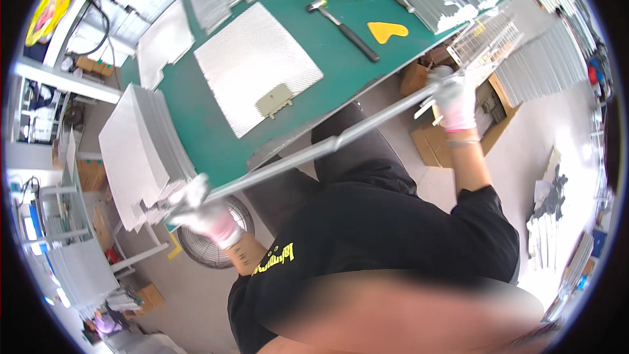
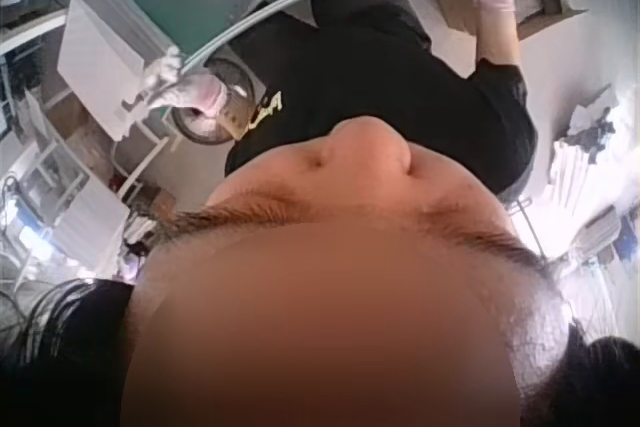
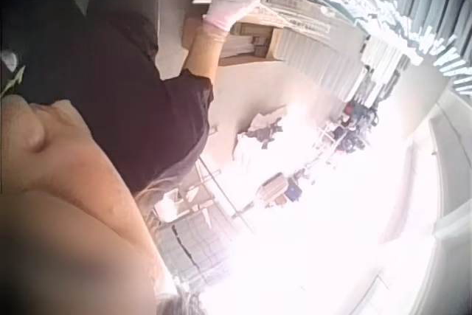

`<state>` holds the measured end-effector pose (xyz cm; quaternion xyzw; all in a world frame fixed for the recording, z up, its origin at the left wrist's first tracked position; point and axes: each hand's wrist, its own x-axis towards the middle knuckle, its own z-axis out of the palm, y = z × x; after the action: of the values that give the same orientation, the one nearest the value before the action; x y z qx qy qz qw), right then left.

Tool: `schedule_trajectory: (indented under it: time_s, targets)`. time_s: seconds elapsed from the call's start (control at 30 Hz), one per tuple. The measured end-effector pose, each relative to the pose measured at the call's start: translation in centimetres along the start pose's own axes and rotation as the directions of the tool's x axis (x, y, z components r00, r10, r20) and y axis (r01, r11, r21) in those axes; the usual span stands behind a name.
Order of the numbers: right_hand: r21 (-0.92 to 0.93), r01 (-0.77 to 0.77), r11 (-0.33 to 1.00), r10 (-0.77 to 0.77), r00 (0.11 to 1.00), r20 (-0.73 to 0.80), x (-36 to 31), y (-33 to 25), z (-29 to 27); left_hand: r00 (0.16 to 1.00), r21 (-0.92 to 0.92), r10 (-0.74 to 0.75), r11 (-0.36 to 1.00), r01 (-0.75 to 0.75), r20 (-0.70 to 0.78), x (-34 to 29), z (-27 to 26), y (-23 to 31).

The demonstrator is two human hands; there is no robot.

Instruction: The recorder is assembling metal mesh filters by attaching frames using a hammer and an electric screwdriver.

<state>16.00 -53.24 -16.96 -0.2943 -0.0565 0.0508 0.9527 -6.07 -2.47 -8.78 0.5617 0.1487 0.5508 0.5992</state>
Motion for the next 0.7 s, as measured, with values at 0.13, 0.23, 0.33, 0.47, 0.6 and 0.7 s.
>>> schedule_trajectory:
  time_s: [0.13, 0.23, 0.33, 0.47, 0.6, 0.7]
  targets:
    - [-0.448, 0.334, 0.830, -0.485, 0.829, -0.280, -0.8, -7.7, 6.6, 0.734, -0.368, 0.302, 0.927, -0.076, 0.608, 4.5, -5.6, 5.8]
    - [-0.027, 0.483, 0.875, -0.483, 0.867, -0.122, -0.8, -9.1, 14.9, 0.749, -0.167, 0.011, 0.977, 0.133, 0.662, 3.1, -4.3, 4.9]
    - [0.189, 0.188, 0.964, -0.234, 0.936, 0.262, 0.0, -4.3, 21.7, 0.731, -0.036, -0.201, 0.955, 0.295, 0.653, 0.4, -1.5, 1.9]
    - [0.117, 0.039, 0.992, -0.070, 0.958, 0.278, 6.7, 8.3, 26.4, 0.781, -0.100, -0.279, 0.912, 0.397, 0.559, -2.6, 2.0, 0.1]
    - [0.303, -0.311, 0.901, 0.322, 0.947, 0.015, 13.8, 17.8, 21.8, 0.883, 0.288, -0.362, 0.916, 0.279, 0.298, -3.2, 2.7, -2.6]
    - [-0.380, -0.288, 0.879, 0.288, 0.956, -0.057, 13.5, 19.9, 16.6, 0.913, 0.652, 0.136, 0.660, -0.373, 0.385, -6.4, 2.5, -3.0]
